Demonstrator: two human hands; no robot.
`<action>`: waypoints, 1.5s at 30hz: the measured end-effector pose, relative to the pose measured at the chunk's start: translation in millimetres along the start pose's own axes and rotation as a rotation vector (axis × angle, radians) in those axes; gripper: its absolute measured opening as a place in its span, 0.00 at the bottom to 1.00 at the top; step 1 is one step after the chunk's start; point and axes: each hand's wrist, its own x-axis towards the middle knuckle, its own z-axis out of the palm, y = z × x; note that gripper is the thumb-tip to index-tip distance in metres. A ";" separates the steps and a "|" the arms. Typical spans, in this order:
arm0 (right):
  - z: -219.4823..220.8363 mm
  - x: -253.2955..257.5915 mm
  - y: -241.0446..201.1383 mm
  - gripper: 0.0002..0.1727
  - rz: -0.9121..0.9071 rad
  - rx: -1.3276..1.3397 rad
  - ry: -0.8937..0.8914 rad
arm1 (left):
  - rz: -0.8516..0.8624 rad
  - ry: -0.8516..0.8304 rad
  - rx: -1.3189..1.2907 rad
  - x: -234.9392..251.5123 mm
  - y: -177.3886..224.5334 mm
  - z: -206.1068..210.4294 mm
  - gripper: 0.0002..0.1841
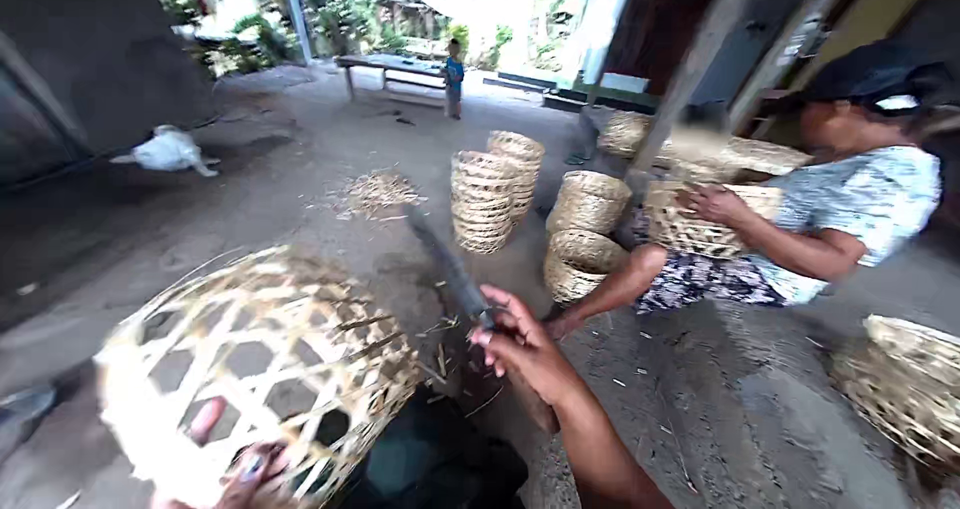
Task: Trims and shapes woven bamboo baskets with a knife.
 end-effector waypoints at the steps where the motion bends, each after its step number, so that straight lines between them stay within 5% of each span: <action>1: 9.0 4.4 5.5 0.39 0.006 -0.007 0.029 | -0.021 0.028 0.000 -2.5 -0.2 7.0 0.37; 3: 28.1 8.1 15.8 0.41 0.006 0.014 0.038 | -0.032 0.106 -0.026 -10.7 -2.3 14.2 0.31; 6: 55.7 10.6 24.0 0.47 -0.042 0.141 -0.058 | 0.003 -0.002 -0.105 -13.4 2.3 1.9 0.21; 11: 96.3 9.4 36.8 0.62 -0.089 0.213 -0.209 | -0.083 0.146 -0.081 -14.6 33.1 -13.6 0.19; 22: 115.0 11.3 31.3 0.73 -0.158 -0.046 -0.299 | -0.227 0.407 -0.066 -22.8 54.4 -22.0 0.14; 28: 116.7 15.3 37.3 0.74 -0.108 -0.033 -0.285 | -0.497 0.273 -0.286 -27.6 61.0 -31.5 0.16; 35: 109.5 17.7 38.4 0.75 -0.043 0.012 -0.308 | -0.520 0.122 -0.388 -37.9 56.0 -34.7 0.11; 39: 96.5 24.4 46.0 0.74 -0.011 0.060 -0.367 | -0.492 0.062 -0.322 -45.9 51.5 -25.5 0.09; 45: 73.5 40.9 67.8 0.73 -0.016 0.123 -0.472 | -0.350 -0.081 0.117 -53.3 35.7 2.5 0.13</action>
